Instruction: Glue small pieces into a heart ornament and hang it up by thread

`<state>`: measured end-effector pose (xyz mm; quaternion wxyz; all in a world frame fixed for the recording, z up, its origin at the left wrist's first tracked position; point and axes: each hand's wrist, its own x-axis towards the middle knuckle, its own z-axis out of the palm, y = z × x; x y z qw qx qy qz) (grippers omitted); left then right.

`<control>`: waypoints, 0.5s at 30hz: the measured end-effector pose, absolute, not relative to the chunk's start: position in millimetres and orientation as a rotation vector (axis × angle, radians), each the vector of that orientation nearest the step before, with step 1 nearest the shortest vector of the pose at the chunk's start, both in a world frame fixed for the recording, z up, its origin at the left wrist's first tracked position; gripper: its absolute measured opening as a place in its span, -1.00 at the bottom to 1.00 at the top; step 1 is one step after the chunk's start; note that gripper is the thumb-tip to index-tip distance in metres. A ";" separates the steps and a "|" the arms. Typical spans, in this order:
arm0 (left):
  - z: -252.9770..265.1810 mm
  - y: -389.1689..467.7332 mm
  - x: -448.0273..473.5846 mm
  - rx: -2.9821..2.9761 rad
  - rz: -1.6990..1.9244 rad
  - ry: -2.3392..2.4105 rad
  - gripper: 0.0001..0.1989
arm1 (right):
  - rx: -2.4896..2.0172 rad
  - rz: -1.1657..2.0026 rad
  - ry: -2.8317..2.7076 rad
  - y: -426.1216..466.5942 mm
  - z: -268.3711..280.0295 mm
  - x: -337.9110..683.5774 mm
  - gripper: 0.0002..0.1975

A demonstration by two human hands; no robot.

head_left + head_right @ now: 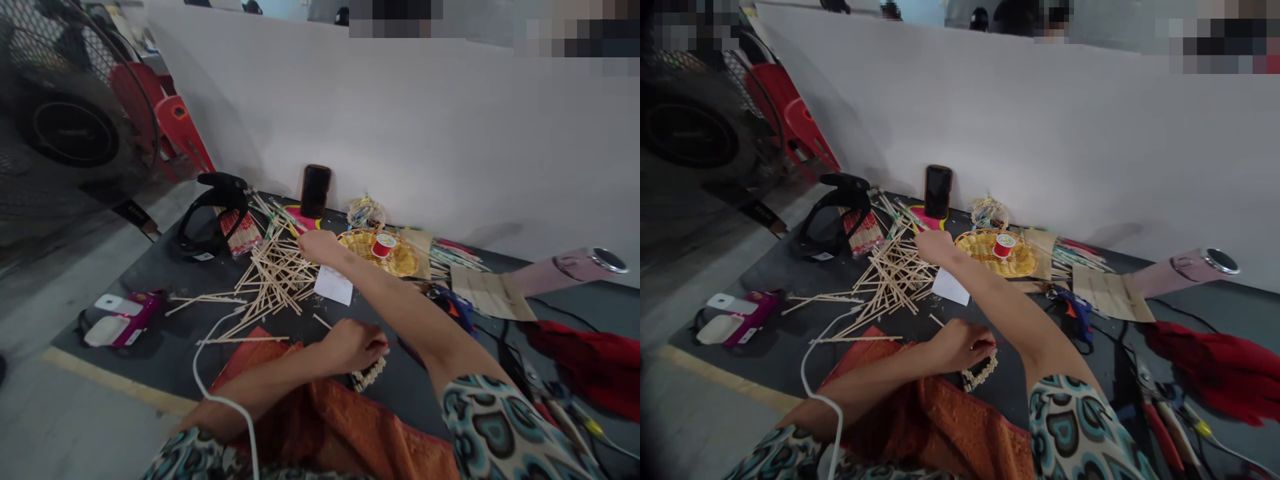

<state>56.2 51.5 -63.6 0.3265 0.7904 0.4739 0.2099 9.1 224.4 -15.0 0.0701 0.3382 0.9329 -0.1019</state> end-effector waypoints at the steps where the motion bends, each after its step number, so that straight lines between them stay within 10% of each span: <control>1: -65.1 51.8 55.9 2.082 0.542 1.239 -0.80 | 1.019 -0.304 2.814 222.9 -13.7 10.2 -0.80; 15: -65.8 54.5 49.2 2.151 0.416 1.223 -0.73 | 1.152 -0.626 2.966 238.2 27.8 59.2 -0.67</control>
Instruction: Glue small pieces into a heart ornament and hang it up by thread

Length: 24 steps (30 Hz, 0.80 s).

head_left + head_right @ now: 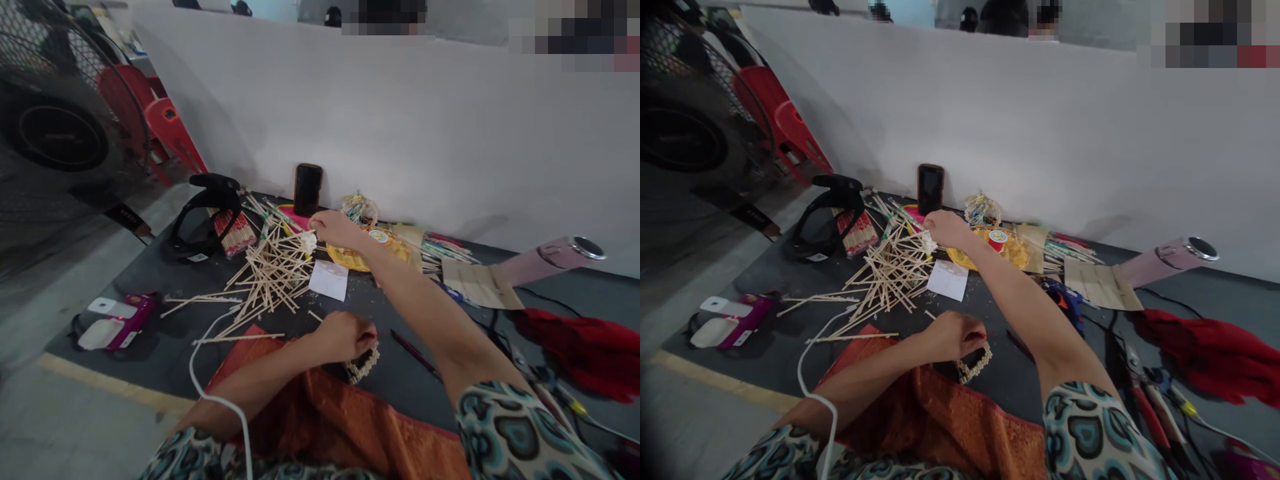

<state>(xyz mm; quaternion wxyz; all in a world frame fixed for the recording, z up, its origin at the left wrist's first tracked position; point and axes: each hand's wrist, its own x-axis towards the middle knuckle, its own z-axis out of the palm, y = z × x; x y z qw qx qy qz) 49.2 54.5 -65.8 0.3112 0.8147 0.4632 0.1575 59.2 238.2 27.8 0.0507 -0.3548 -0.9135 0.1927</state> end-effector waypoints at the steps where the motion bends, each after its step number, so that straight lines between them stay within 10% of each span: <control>1: -61.7 55.4 47.2 2.152 0.414 1.225 -0.68 | -1.072 0.629 -2.766 239.6 29.5 65.4 -0.67; 4: -44.9 60.5 36.8 2.152 0.431 1.290 -0.34 | -1.037 0.782 -2.706 243.0 31.3 84.9 -0.64; 11: -24.0 74.9 4.8 1.864 0.750 1.373 -0.68 | -0.865 1.627 -2.176 233.7 33.3 137.5 -0.71; 19: -22.9 86.1 6.9 1.206 1.240 1.042 -0.45 | -0.942 1.530 -1.936 174.0 22.6 213.9 -0.65; 24: -16.4 91.8 35.6 0.956 1.406 0.868 -0.65 | -0.987 1.510 -1.865 126.7 10.7 242.7 -0.62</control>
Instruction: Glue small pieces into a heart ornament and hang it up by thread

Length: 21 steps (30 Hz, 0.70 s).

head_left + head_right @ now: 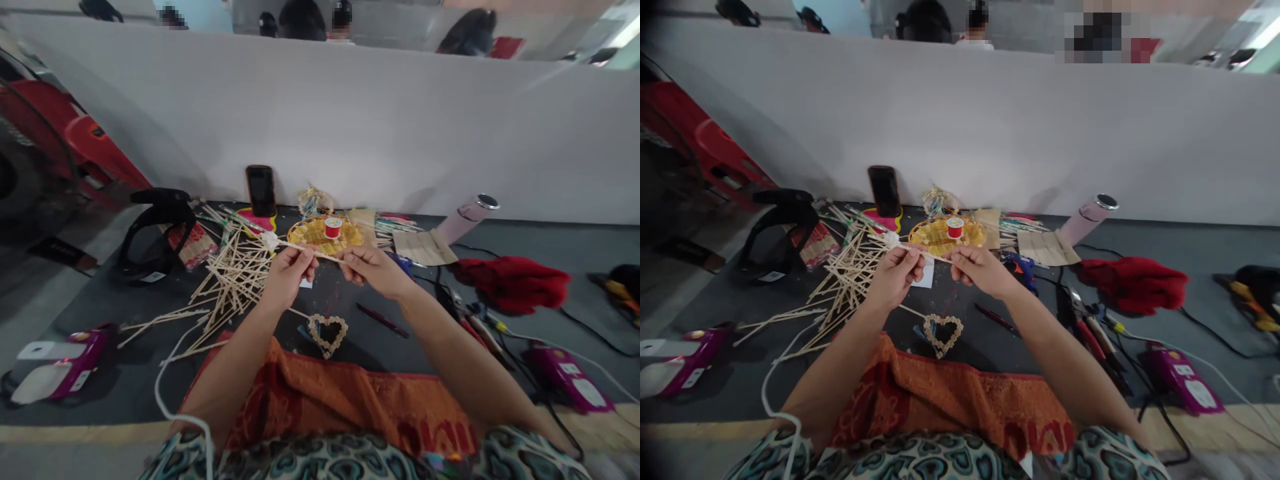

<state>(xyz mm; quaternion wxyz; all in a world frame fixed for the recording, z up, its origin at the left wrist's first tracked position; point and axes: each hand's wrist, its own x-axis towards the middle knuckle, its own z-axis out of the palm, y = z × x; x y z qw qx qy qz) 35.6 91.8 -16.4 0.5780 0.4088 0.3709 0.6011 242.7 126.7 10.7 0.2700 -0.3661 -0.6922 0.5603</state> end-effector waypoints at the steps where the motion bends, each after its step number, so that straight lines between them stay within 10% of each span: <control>1: -17.5 92.0 41.2 0.942 1.406 0.890 -0.66 | -1.003 1.481 -1.872 118.6 7.9 246.2 -0.61; 9: -26.6 94.3 56.3 1.428 1.094 1.091 -0.62 | -1.256 0.741 -2.070 68.4 -11.9 276.1 -0.74; 21: -76.2 108.9 78.7 2.086 0.196 1.528 -0.76 | -1.621 0.822 -1.803 -4.8 -64.0 349.9 -0.75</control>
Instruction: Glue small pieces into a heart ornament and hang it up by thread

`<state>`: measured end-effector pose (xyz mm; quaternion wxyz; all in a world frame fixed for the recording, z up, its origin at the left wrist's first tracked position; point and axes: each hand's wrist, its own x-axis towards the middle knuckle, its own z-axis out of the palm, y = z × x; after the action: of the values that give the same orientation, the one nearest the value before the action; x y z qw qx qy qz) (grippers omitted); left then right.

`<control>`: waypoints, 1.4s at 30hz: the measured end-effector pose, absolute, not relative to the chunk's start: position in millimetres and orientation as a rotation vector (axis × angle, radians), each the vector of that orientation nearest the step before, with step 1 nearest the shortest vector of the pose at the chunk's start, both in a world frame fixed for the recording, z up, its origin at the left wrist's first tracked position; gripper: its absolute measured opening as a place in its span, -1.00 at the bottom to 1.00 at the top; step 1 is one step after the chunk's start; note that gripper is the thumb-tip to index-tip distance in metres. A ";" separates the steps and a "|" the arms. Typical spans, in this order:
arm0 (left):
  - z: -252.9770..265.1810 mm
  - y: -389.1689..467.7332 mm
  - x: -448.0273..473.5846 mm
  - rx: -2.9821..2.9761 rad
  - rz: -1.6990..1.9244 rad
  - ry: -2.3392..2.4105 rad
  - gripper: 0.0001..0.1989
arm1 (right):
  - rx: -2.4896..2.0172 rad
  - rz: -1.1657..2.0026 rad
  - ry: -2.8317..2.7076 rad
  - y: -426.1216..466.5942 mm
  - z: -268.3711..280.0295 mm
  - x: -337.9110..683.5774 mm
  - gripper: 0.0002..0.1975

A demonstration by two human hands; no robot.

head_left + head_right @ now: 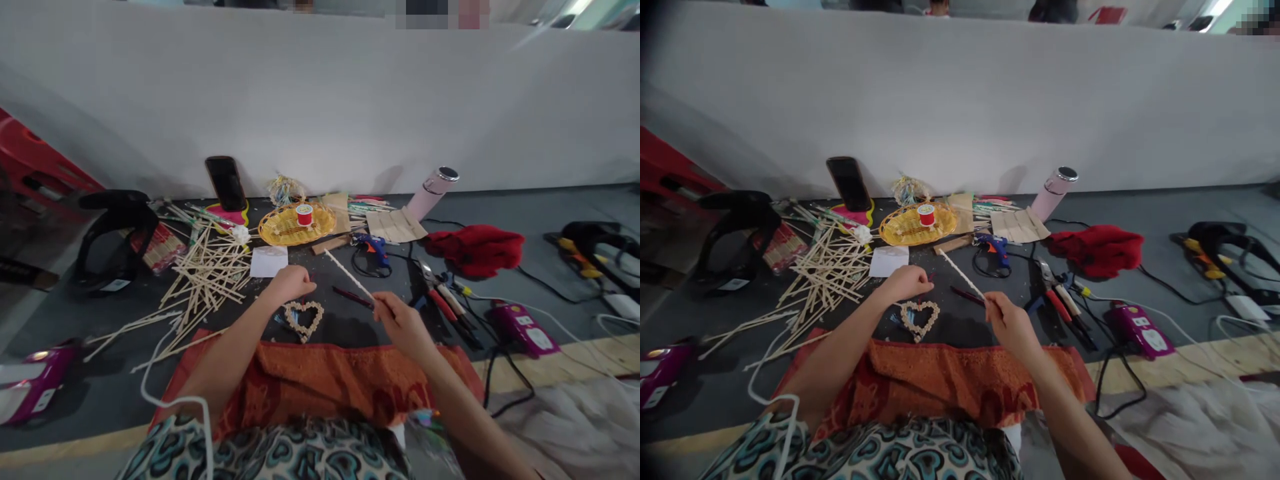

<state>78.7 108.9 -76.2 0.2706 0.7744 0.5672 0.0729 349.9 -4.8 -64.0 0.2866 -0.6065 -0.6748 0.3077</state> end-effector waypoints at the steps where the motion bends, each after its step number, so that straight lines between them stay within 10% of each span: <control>1: -77.3 108.3 80.1 2.089 0.184 1.525 -0.81 | -1.630 0.845 -1.799 -9.3 -65.7 350.4 -0.75; 42: -67.2 76.6 60.4 1.880 0.614 1.456 -0.72 | -1.468 1.103 -1.748 -4.7 -76.5 297.9 -0.67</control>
<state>60.4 76.6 -67.2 0.3361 0.7210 0.5584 0.2353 297.9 -4.7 -76.5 0.2986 -0.5525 -0.6582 0.4151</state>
